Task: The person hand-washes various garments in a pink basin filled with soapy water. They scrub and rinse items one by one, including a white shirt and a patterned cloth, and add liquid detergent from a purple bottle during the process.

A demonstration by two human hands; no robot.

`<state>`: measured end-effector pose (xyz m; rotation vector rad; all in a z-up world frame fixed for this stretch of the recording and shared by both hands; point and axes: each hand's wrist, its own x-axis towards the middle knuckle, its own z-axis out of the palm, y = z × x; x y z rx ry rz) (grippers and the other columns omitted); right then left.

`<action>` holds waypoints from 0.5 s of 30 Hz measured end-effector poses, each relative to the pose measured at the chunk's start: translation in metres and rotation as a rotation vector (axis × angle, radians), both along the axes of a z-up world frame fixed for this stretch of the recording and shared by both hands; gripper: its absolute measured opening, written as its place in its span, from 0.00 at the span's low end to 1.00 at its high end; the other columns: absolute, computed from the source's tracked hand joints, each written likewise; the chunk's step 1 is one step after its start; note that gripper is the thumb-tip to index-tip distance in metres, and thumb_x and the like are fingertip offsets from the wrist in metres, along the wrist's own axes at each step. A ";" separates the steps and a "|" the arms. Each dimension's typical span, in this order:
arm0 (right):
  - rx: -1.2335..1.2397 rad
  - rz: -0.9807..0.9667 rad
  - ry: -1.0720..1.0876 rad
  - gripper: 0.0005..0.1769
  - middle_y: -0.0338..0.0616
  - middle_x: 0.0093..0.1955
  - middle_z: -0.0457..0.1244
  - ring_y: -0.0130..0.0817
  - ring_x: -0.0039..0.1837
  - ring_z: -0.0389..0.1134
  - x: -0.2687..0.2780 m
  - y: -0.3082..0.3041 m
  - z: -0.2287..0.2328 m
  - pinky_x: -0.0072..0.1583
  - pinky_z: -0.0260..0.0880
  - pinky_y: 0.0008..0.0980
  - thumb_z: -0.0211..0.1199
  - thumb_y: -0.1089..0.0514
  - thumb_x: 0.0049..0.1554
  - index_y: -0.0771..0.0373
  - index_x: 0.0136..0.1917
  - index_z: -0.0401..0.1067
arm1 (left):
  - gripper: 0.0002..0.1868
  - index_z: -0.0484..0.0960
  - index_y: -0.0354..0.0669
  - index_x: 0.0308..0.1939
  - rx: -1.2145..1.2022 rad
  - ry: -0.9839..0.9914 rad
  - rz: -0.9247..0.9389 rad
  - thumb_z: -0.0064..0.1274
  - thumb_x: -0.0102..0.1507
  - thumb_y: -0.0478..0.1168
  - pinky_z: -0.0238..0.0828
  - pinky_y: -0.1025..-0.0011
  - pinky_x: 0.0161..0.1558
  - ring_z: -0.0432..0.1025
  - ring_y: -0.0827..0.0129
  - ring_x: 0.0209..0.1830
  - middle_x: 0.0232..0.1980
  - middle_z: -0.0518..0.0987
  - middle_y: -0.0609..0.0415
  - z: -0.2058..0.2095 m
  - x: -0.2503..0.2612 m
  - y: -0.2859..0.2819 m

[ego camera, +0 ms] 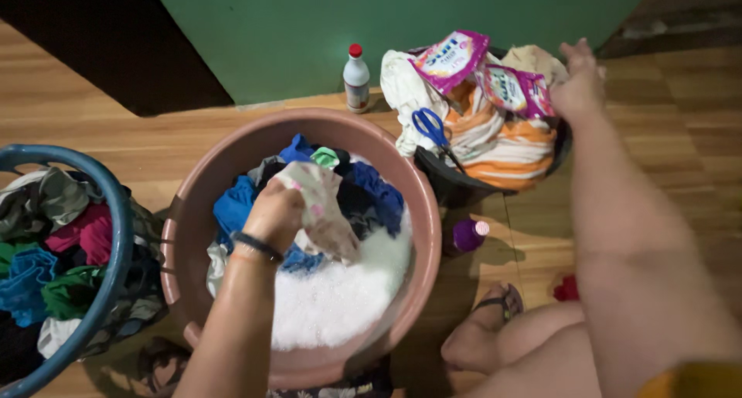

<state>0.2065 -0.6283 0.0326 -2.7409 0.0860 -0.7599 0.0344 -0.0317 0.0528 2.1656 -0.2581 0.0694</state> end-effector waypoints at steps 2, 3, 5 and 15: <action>0.000 0.100 0.137 0.42 0.61 0.81 0.50 0.68 0.73 0.54 0.017 -0.011 -0.005 0.72 0.52 0.50 0.65 0.64 0.52 0.59 0.79 0.63 | 0.22 0.77 0.32 0.56 -0.841 0.577 0.199 0.40 0.59 0.28 0.74 0.65 0.45 0.75 0.60 0.45 0.47 0.81 0.48 -0.003 -0.004 0.001; 0.000 0.150 0.208 0.46 0.60 0.82 0.48 0.68 0.72 0.53 0.025 -0.014 -0.009 0.71 0.51 0.50 0.66 0.64 0.49 0.59 0.81 0.60 | 0.22 0.77 0.33 0.57 -0.899 0.585 0.196 0.40 0.59 0.27 0.74 0.65 0.44 0.75 0.59 0.44 0.47 0.80 0.48 -0.001 -0.004 0.003; 0.341 0.312 0.322 0.50 0.55 0.78 0.54 0.54 0.73 0.58 0.037 -0.015 -0.025 0.71 0.55 0.42 0.65 0.60 0.47 0.57 0.81 0.54 | 0.23 0.76 0.35 0.58 -1.007 0.608 0.188 0.40 0.58 0.27 0.73 0.63 0.42 0.75 0.58 0.44 0.48 0.80 0.48 0.004 -0.007 0.007; -0.010 -0.121 0.942 0.28 0.61 0.60 0.70 0.50 0.59 0.73 0.057 -0.052 -0.046 0.58 0.71 0.47 0.70 0.53 0.52 0.69 0.63 0.77 | 0.25 0.76 0.37 0.57 -1.019 0.659 0.183 0.37 0.56 0.27 0.75 0.63 0.45 0.76 0.58 0.45 0.47 0.80 0.49 0.010 0.000 0.001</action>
